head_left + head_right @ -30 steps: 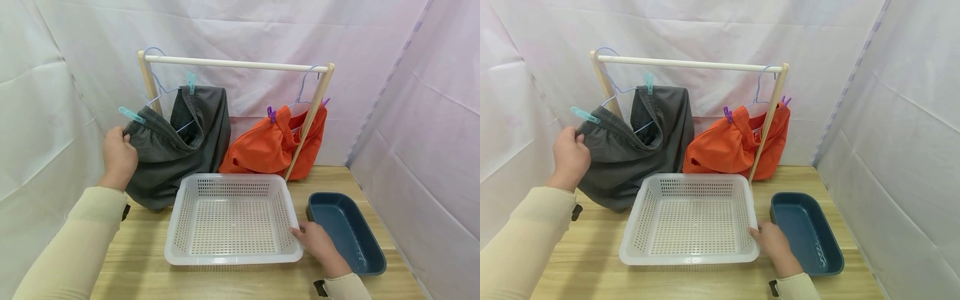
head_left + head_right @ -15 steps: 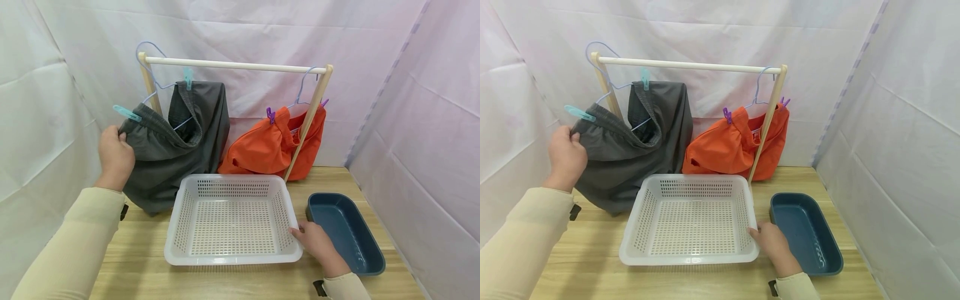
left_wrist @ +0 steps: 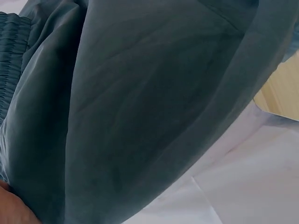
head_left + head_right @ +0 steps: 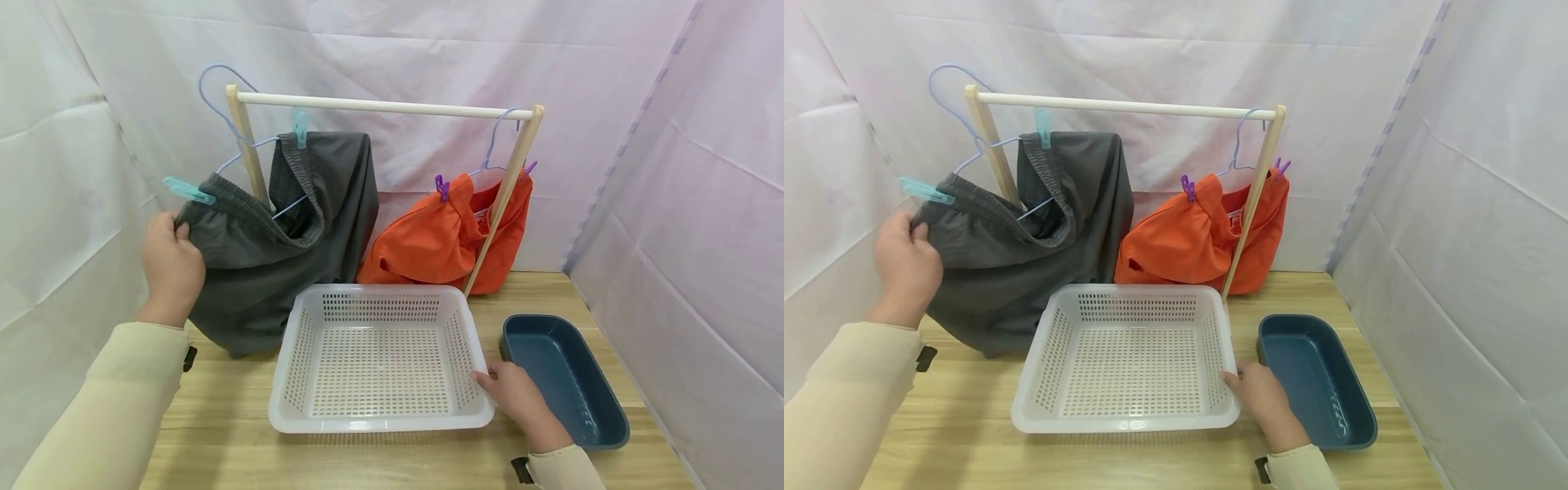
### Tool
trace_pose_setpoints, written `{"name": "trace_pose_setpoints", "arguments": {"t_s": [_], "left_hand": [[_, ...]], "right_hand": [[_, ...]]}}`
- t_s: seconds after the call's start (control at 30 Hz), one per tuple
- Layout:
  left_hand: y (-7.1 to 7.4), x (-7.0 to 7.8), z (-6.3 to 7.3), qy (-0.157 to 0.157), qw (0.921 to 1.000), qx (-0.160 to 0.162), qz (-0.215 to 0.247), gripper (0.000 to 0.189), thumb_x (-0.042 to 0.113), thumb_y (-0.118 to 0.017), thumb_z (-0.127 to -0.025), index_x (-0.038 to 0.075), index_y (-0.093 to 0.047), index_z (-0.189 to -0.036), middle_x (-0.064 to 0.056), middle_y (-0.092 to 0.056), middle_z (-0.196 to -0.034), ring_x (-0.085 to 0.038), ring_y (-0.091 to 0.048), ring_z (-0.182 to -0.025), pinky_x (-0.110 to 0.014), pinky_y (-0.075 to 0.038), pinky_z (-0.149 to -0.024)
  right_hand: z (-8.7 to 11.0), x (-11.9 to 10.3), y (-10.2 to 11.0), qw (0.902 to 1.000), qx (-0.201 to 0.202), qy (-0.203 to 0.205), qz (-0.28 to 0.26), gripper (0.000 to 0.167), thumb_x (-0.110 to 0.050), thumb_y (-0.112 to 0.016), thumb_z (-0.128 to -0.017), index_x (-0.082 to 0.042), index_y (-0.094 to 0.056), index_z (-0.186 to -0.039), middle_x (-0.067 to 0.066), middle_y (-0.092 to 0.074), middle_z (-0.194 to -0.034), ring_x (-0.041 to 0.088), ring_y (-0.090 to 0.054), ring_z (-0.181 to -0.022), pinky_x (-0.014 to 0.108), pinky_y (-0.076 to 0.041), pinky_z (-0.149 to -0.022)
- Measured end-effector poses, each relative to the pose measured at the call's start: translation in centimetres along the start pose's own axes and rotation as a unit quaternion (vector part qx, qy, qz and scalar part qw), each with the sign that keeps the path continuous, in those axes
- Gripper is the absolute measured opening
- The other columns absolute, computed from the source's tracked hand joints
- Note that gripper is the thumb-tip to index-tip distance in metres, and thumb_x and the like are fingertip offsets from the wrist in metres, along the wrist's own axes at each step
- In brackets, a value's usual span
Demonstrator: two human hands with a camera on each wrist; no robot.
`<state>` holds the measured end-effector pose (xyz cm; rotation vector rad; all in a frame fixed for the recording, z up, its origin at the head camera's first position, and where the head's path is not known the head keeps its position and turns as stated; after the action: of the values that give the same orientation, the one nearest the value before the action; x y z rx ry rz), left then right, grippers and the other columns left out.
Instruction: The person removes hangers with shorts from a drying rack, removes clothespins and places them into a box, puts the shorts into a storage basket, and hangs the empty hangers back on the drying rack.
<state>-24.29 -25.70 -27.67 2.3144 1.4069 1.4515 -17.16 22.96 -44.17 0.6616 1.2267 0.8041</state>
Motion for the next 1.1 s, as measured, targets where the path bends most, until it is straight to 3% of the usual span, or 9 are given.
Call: {"name": "trace_pose_setpoints", "arguments": {"t_s": [0.17,0.43,0.63,0.73,0.8,0.9,0.93,1.1], "left_hand": [[0.8,-0.3,0.6,0.007,0.9998,0.019,0.009,0.028,0.007,-0.037,-0.102,-0.016,-0.051,-0.109,-0.032,-0.049,-0.107,-0.048,-0.048,-0.107,-0.056,-0.036,-0.091],[2.5,-1.3,1.7,-0.011,0.9963,0.083,0.017,0.025,0.008,-0.041,-0.101,-0.016,-0.05,-0.101,-0.032,-0.048,-0.1,-0.049,-0.048,-0.1,-0.056,-0.035,-0.087],[3.4,-2.6,2.3,-0.019,0.9913,0.128,0.027,0.026,0.008,-0.043,-0.1,-0.017,-0.052,-0.102,-0.032,-0.051,-0.1,-0.048,-0.049,-0.104,-0.053,-0.036,-0.089],[3.8,-3.0,2.6,-0.029,0.9859,0.162,0.031,0.028,0.009,-0.045,-0.1,-0.016,-0.056,-0.104,-0.022,-0.055,-0.096,-0.046,-0.052,-0.106,-0.046,-0.04,-0.092],[4.1,-3.3,2.8,-0.032,0.9822,0.182,0.033,0.031,0.013,-0.046,-0.1,-0.015,-0.058,-0.105,-0.002,-0.055,-0.092,-0.043,-0.054,-0.106,-0.04,-0.042,-0.093],[4.4,-3.6,3.0,-0.036,0.9782,0.201,0.035,0.035,0.018,-0.047,-0.1,-0.014,-0.059,-0.105,0.02,-0.043,-0.089,-0.04,-0.054,-0.102,-0.036,-0.042,-0.09],[4.5,-3.7,3.1,-0.036,0.977,0.207,0.035,0.036,0.02,-0.047,-0.1,-0.014,-0.058,-0.104,0.024,-0.04,-0.089,-0.038,-0.054,-0.1,-0.034,-0.041,-0.088],[5.2,-3.9,3.5,-0.03,0.9692,0.243,0.029,0.038,0.022,-0.048,-0.099,-0.014,-0.059,-0.1,0.019,-0.045,-0.088,-0.036,-0.052,-0.097,-0.034,-0.04,-0.087]], "right_hand": [[0.0,0.0,0.1,1.0,-0.002,-0.001,-0.004,0.032,-0.025,-0.064,-0.093,0.002,-0.067,-0.11,0.004,-0.068,-0.085,0.014,-0.057,-0.07,0.03,-0.046,-0.058],[-0.1,0.1,0.0,1.0,-0.004,0.004,-0.006,0.032,-0.025,-0.064,-0.093,0.002,-0.068,-0.11,0.004,-0.068,-0.085,0.014,-0.057,-0.07,0.03,-0.046,-0.058],[-0.2,0.1,0.1,1.0,-0.006,0.003,-0.006,0.033,-0.025,-0.064,-0.093,0.002,-0.067,-0.111,0.004,-0.069,-0.085,0.014,-0.057,-0.07,0.03,-0.046,-0.059],[-0.2,0.2,0.1,1.0,-0.007,0.002,-0.007,0.033,-0.025,-0.064,-0.093,0.002,-0.067,-0.111,0.004,-0.069,-0.085,0.014,-0.058,-0.07,0.03,-0.046,-0.058],[-0.3,0.2,0.1,1.0,-0.008,0.001,-0.006,0.033,-0.025,-0.063,-0.093,0.003,-0.067,-0.11,0.004,-0.068,-0.085,0.014,-0.058,-0.07,0.03,-0.046,-0.058],[-0.3,0.3,0.1,1.0,-0.008,0.0,-0.005,0.033,-0.025,-0.063,-0.093,0.003,-0.067,-0.109,0.004,-0.068,-0.084,0.014,-0.057,-0.069,0.03,-0.046,-0.058],[-0.3,0.2,0.1,0.9999,-0.009,0.0,-0.005,0.032,-0.025,-0.063,-0.093,0.003,-0.067,-0.109,0.004,-0.068,-0.084,0.014,-0.057,-0.069,0.03,-0.046,-0.058],[-0.2,0.1,0.1,1.0,-0.008,0.004,-0.004,0.032,-0.024,-0.063,-0.093,0.003,-0.067,-0.108,0.004,-0.068,-0.083,0.014,-0.057,-0.069,0.029,-0.045,-0.057]]}}
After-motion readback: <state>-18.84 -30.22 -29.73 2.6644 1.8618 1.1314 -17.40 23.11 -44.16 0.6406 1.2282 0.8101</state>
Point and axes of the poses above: each hand's wrist, its own z-axis away from the middle knuckle, its own y-axis out of the back of the hand, x = y × z, the point moved 4 cm from there along -z, towards the middle knuckle
